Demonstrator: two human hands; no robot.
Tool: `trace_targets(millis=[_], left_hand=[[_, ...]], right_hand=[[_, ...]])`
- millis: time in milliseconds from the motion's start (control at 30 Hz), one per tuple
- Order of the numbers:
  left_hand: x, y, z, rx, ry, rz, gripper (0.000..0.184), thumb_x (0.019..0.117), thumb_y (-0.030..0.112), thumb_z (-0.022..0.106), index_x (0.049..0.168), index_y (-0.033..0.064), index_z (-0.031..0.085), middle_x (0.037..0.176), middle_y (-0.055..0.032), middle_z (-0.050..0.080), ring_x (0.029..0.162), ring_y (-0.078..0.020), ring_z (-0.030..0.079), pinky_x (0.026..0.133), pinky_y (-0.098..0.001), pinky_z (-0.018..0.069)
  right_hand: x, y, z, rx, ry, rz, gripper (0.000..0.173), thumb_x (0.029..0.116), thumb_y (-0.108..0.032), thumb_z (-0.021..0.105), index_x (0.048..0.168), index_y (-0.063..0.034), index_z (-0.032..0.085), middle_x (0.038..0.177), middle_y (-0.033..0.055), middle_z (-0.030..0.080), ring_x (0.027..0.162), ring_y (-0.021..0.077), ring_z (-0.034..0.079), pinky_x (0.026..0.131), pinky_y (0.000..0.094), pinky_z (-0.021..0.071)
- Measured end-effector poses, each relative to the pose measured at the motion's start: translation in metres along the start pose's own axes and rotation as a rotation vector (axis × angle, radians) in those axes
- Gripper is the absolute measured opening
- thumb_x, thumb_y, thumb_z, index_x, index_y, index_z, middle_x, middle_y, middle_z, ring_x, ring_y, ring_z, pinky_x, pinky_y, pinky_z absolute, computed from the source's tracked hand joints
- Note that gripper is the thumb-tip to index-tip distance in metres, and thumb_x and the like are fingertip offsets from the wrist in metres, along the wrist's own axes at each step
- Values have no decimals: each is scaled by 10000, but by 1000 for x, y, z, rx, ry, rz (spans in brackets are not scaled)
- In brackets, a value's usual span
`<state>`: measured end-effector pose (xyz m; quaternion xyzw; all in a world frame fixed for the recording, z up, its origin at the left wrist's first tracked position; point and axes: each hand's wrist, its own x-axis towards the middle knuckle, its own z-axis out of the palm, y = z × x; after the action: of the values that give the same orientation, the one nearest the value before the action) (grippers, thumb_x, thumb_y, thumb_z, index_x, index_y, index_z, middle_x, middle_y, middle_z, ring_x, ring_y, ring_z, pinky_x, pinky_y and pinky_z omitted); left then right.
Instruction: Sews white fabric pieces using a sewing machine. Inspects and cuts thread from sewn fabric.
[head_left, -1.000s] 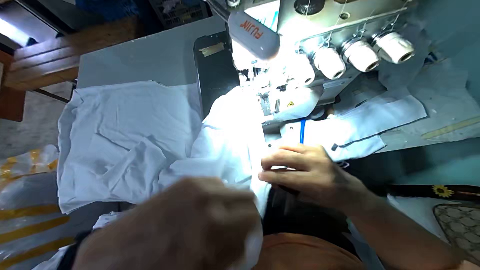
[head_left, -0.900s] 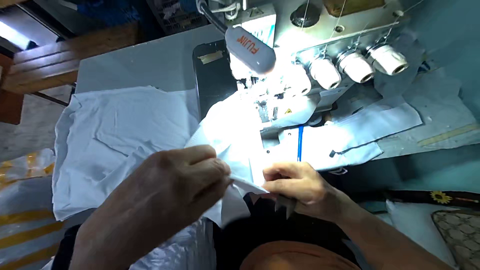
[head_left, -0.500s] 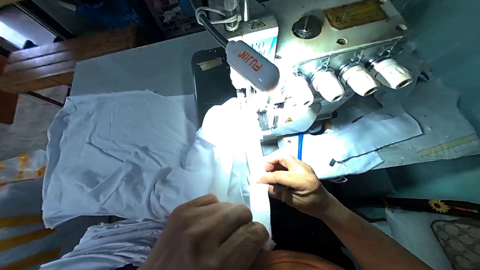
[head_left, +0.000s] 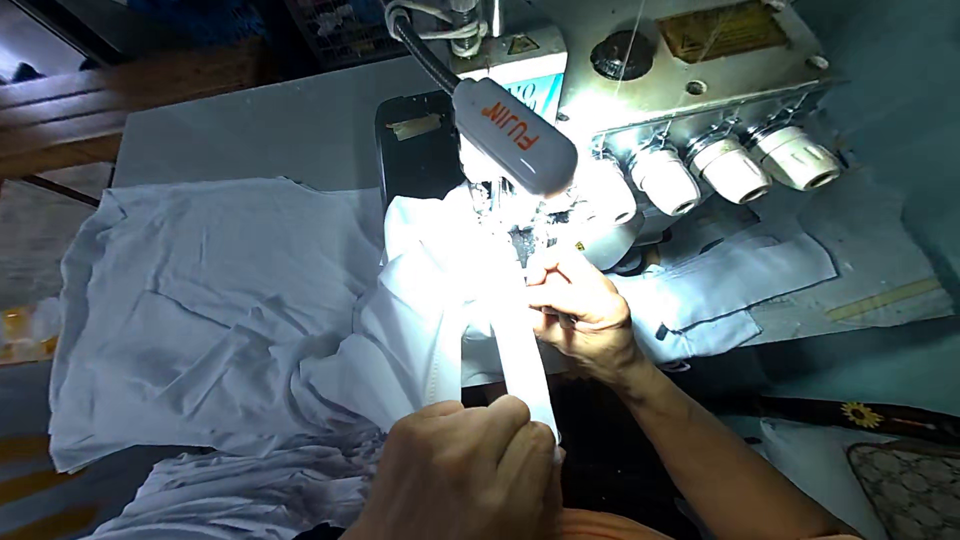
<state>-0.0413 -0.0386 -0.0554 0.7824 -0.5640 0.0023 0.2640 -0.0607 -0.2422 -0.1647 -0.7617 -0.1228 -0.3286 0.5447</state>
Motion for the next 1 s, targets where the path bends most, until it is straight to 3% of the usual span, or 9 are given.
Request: trace_targets(millis=[167,267,333,400,433,533,667,900,1000], left_hand=[[7,0,8,124,16,26,196,966,173,581,843,97,713,645,-24,550,508,-153,484,452,-296,317],[1,24,13,236,100,-26,197,977,191,612,845,103,730,664,-26,602,538,-163,517,502,-299,365],[-5,32,22,239,146,-49,185,962,179,639,823,95,726,648,-19,595,541,-146,497,521,-284,347],[-8,31,31,233,129,-79,185,948,193,646,803,104,719,634,-11,597,524,-132,508,498,-272,349],[-8,31,33,236,111,-100,192,940,195,644,787,106,717,621,-9,587,515,-130,507,488,-271,347],[-2,27,37,283,51,-151,210,929,188,625,761,100,717,596,-14,571,493,-143,513,460,-283,345],[10,8,42,360,59,-113,232,955,187,592,774,91,700,585,-24,536,471,-160,502,431,-298,330],[34,-21,40,399,90,-80,260,980,148,586,766,67,709,570,-31,532,481,-171,520,434,-316,330],[41,-28,33,429,120,-61,323,976,160,581,677,62,656,524,-33,478,448,-173,474,434,-318,288]], right_hand=[[18,3,2,-103,1,-10,88,841,-56,752,865,19,713,992,88,607,941,32,575,841,118,477],[1,-9,14,-168,173,71,111,854,-55,723,943,2,689,958,58,631,849,13,589,755,122,506],[-25,-17,28,-111,268,272,61,893,-69,707,922,-27,674,900,16,647,770,-6,597,667,130,522],[-40,-34,31,115,117,650,161,919,-67,649,1058,-3,699,944,-20,692,850,-31,643,767,152,553],[-41,-43,27,362,10,810,212,937,-37,603,1142,-9,652,972,-58,689,894,-67,641,819,138,545],[-50,-44,26,1029,-160,1025,207,977,21,499,1141,-88,565,960,-86,703,912,-46,664,834,170,557],[-7,-69,36,868,-249,1411,203,1017,29,448,1018,-89,614,843,-87,631,782,-70,580,788,116,479],[-72,-22,96,1092,-251,1066,86,1003,-114,566,959,-183,594,720,-138,594,607,-51,552,594,138,487],[-47,-33,90,1045,-268,1044,179,1020,-84,500,876,-159,575,643,-142,521,553,-63,495,574,123,452]])
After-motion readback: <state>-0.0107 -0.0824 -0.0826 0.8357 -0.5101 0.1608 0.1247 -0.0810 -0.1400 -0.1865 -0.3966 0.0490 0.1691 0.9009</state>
